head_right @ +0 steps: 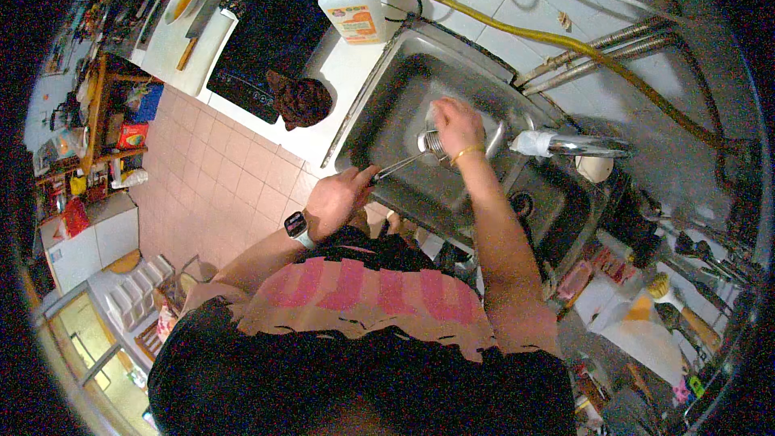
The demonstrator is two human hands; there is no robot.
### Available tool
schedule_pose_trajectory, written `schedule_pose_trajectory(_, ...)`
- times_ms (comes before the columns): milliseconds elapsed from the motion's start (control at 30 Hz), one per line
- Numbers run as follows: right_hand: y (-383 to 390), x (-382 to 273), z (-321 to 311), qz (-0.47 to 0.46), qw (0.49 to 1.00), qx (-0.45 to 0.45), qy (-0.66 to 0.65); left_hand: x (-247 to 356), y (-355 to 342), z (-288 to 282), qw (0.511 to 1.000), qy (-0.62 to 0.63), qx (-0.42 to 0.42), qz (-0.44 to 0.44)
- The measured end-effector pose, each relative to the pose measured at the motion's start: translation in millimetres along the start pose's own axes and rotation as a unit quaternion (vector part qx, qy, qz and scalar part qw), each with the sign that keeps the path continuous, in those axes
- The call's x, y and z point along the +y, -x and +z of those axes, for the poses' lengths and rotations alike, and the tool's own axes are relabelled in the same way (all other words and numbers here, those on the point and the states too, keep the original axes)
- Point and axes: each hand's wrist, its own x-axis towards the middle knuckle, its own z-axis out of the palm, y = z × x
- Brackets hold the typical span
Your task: The person washes a metal strainer with a sponge and water at a kitchen sink, and then rinses a dark brown cloth under the tap.
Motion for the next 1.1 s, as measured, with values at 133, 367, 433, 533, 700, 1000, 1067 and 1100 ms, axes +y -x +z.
schedule_pose_trajectory(133,0,52,2,0.292,0.933,-0.019,-0.208,-5,12,5,0.999,0.013,0.004,-0.031)
schedule_pose_trajectory(367,35,6,24,0.57,0.489,0.293,-0.592,-16,18,38,0.994,0.08,0.011,-0.073)
schedule_pose_trajectory(433,31,2,26,0.554,0.456,0.296,-0.63,-14,18,48,0.989,0.122,0.019,-0.076)
schedule_pose_trajectory(533,15,-20,33,0.509,0.522,0.3,-0.615,-13,13,69,0.977,0.159,-0.065,-0.13)
schedule_pose_trajectory(700,23,-49,61,0.32,0.866,0.164,-0.346,-1,-4,69,0.908,0.379,-0.084,-0.159)
schedule_pose_trajectory(1000,31,28,17,-0.012,0.985,0.106,0.133,4,12,28,0.65,0.698,-0.181,-0.24)
schedule_pose_trajectory(1067,15,29,18,0.012,0.988,0.134,0.07,6,14,28,0.622,0.716,-0.209,-0.237)
schedule_pose_trajectory(1100,6,15,17,0.029,0.99,0.133,0.027,7,14,28,0.608,0.725,-0.222,-0.235)
